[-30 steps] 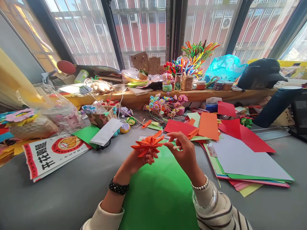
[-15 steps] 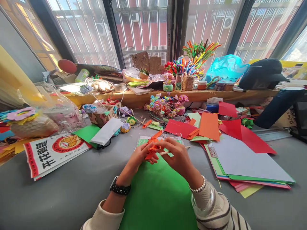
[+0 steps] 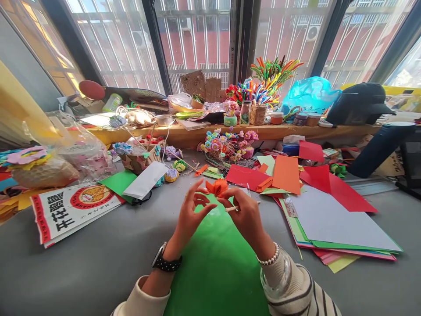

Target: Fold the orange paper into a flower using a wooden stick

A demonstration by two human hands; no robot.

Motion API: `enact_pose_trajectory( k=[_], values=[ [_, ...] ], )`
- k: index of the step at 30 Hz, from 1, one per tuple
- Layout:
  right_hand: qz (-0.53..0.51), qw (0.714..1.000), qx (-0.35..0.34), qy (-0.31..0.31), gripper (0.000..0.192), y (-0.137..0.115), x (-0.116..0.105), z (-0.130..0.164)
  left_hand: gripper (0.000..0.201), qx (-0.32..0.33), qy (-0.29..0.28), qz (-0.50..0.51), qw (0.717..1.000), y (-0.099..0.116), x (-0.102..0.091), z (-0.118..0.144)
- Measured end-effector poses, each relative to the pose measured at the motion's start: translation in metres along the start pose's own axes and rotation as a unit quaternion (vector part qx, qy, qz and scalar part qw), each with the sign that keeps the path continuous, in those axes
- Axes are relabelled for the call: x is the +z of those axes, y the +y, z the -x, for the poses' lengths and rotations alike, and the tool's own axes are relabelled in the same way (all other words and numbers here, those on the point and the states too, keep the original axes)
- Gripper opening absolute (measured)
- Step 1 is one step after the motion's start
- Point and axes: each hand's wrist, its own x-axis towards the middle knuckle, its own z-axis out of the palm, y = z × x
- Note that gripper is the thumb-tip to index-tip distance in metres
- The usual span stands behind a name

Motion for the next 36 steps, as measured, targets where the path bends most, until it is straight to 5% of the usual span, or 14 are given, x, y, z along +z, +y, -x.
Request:
enact_pose_trajectory(
  k=[5, 10, 19, 25, 31, 36],
  values=[
    [-0.027, 0.998, 0.032, -0.037, 0.012, 0.0, 0.0, -0.002, 0.017, 0.213, 0.064, -0.203, 0.954, 0.003, 0.001, 0.003],
    [-0.061, 0.996, 0.056, -0.043, 0.013, 0.0, 0.001, 0.0, 0.016, 0.263, 0.065, -0.258, 0.927, 0.009, 0.006, 0.004],
    [-0.063, 0.997, 0.027, -0.027, 0.015, -0.007, 0.004, 0.002, 0.008, 0.156, -0.045, -0.114, 0.98, 0.009, 0.005, 0.001],
    [-0.101, 0.985, -0.044, -0.134, 0.016, -0.002, -0.011, -0.005, 0.007, 0.119, -0.068, -0.063, 0.989, 0.007, -0.003, -0.003],
    [-0.034, 0.991, -0.075, -0.103, 0.025, 0.01, -0.018, -0.007, 0.009, 0.082, -0.13, -0.055, 0.987, 0.007, -0.01, -0.007],
    [-0.055, 0.984, -0.101, -0.139, 0.018, 0.008, -0.015, -0.008, 0.011, 0.086, -0.152, -0.067, 0.982, 0.006, -0.013, -0.008]
  ],
)
